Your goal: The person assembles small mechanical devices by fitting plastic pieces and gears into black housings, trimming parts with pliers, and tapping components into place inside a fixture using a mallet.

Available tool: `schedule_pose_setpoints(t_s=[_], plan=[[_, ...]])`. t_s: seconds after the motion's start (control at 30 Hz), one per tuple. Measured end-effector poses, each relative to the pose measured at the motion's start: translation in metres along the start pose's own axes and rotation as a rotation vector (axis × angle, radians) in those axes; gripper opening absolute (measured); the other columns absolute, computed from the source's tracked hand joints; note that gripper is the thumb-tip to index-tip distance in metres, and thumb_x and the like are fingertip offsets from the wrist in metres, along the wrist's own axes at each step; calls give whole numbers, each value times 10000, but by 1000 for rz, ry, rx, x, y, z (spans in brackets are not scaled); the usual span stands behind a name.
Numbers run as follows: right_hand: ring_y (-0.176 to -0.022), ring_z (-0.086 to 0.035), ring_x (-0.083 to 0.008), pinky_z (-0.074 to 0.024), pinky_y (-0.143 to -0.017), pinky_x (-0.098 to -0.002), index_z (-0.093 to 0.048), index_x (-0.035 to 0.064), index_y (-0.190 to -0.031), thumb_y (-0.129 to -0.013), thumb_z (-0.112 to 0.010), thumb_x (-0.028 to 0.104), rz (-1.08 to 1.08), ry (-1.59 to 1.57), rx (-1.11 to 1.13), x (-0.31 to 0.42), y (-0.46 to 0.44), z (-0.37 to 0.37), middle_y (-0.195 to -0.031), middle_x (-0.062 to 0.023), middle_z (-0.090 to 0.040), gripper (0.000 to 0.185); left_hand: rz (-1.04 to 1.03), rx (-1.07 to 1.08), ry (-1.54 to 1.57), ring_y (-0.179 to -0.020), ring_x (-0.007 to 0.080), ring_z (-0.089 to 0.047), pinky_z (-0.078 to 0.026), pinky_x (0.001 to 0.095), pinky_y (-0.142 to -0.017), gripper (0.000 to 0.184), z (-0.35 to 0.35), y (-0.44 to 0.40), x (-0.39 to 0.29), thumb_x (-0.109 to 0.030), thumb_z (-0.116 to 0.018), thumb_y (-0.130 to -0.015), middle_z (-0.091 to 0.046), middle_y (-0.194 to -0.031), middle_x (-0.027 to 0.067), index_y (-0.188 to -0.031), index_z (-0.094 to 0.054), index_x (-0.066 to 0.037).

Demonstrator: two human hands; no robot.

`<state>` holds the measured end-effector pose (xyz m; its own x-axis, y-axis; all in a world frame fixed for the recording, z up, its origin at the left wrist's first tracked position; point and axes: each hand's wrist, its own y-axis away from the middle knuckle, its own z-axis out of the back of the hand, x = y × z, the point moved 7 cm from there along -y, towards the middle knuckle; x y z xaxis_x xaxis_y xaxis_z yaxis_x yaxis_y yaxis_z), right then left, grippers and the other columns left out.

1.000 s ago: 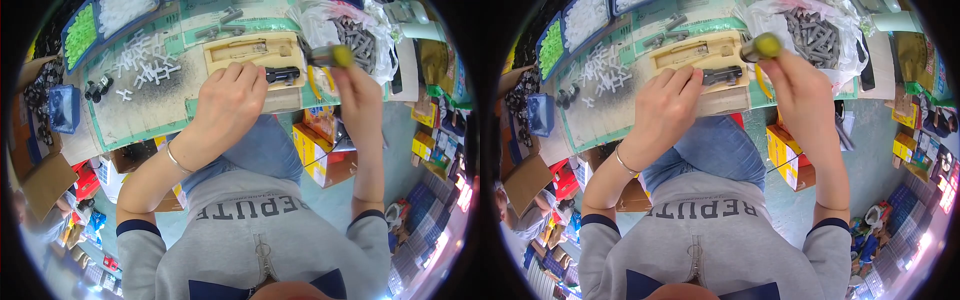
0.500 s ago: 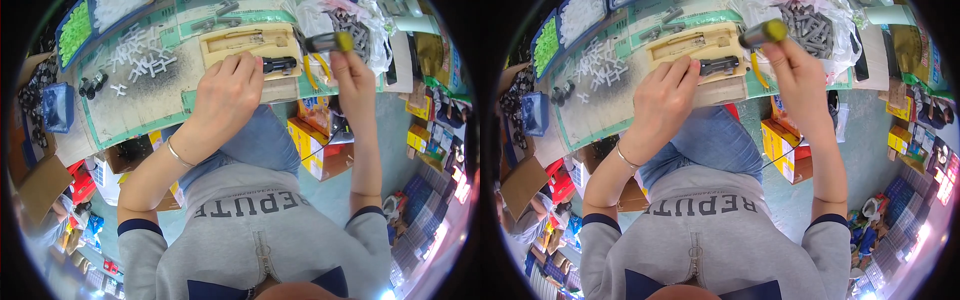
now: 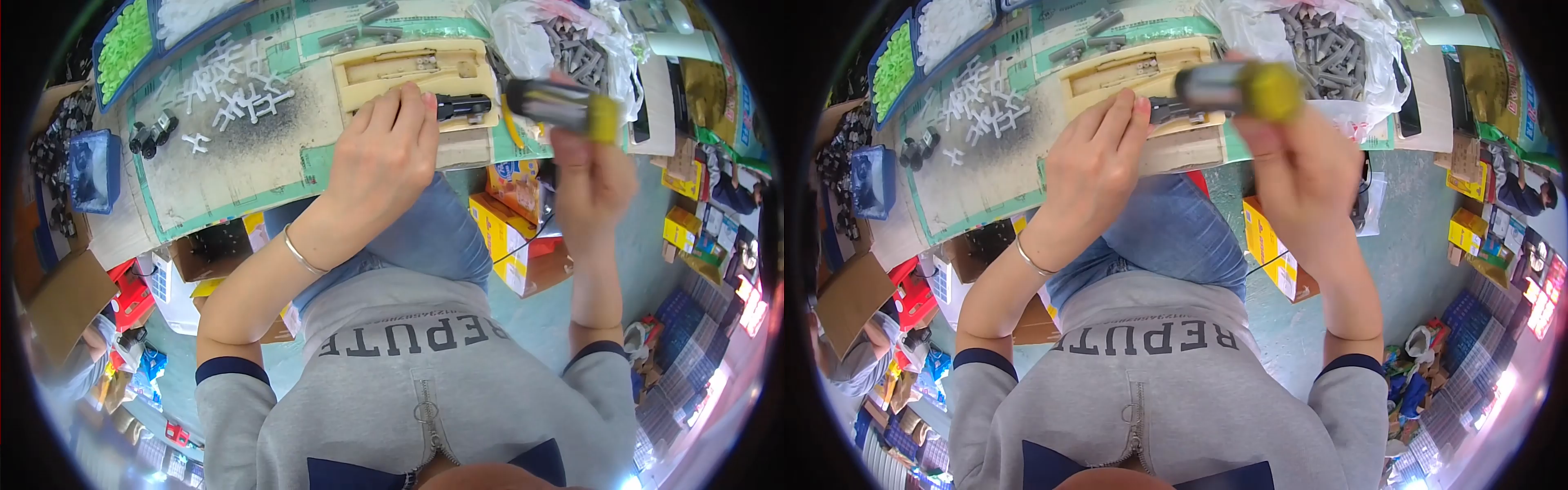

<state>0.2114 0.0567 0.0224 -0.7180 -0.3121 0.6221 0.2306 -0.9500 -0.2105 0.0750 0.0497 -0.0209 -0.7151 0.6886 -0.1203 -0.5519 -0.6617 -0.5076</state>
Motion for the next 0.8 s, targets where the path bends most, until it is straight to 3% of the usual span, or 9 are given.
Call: schedule_pose_setpoints(t_s=[0.1,0.23,0.33,0.43,0.5,0.57,0.63,0.7,0.8], plan=[[-658,-591,-253,-475,-583,-319,-616,83,-1101,-836,-609,77,70,282,170,-1,4,-23,-790,-107,-610,265,-8,28,-33,-903,275,-587,-499,322,-751,310,4,-1,-4,-57,-578,-719,-595,-1016,192,-999,-604,75],[-636,-580,-258,-460,-550,-329,-606,91,-1124,-823,-634,114,106,-32,-56,6,2,-8,-768,-95,-599,303,31,37,-58,-948,287,-598,-506,332,-769,335,1,0,-3,-40,-562,-718,-597,-1057,194,-1034,-593,66],[-637,-588,-253,-459,-554,-330,-596,61,-1135,-840,-608,81,77,277,158,1,9,-24,-790,-110,-609,295,25,57,-44,-946,287,-598,-507,335,-766,320,3,-1,-3,-48,-576,-735,-598,-1054,195,-1034,-593,65],[-657,-597,-283,-474,-578,-318,-608,70,-1108,-852,-594,71,-75,7,-101,-7,10,11,-797,-122,-613,257,33,25,-60,-949,291,-598,-507,337,-765,307,0,0,-4,-64,-594,-755,-599,-1051,197,-1035,-591,65],[-676,-615,-245,-471,-602,-301,-614,63,-1101,-863,-587,77,0,-30,-206,-6,12,12,-775,-131,-612,240,33,24,-61,-949,291,-598,-507,337,-764,302,0,1,-4,-71,-601,-762,-600,-1050,196,-1033,-592,63],[-681,-614,-218,-466,-617,-301,-615,42,-1092,-866,-588,81,-9,219,-11,-18,18,-1,-770,-142,-616,231,28,15,-63,-949,291,-599,-507,338,-764,298,2,0,-6,-79,-608,-769,-601,-1049,196,-1031,-593,62],[-693,-617,-237,-469,-624,-302,-622,31,-1050,-871,-581,94,-214,151,31,-26,13,7,-785,-150,-619,194,38,1,-70,-951,290,-599,-507,339,-767,294,1,0,-5,-79,-608,-767,-603,-1050,192,-1025,-595,61],[-693,-601,-298,-457,-608,-321,-617,22,-978,-882,-564,113,-197,55,-109,-17,19,12,-782,-172,-604,142,49,7,-67,-950,289,-599,-507,339,-765,286,0,2,-6,-77,-609,-767,-603,-1050,191,-1017,-597,60],[-663,-582,-325,-445,-586,-346,-618,39,-1007,-900,-552,167,-113,234,5,-29,18,-8,-761,-179,-595,179,48,0,-75,-954,287,-596,-507,340,-766,278,3,1,-6,-74,-611,-764,-604,-1049,187,-1007,-599,60]])
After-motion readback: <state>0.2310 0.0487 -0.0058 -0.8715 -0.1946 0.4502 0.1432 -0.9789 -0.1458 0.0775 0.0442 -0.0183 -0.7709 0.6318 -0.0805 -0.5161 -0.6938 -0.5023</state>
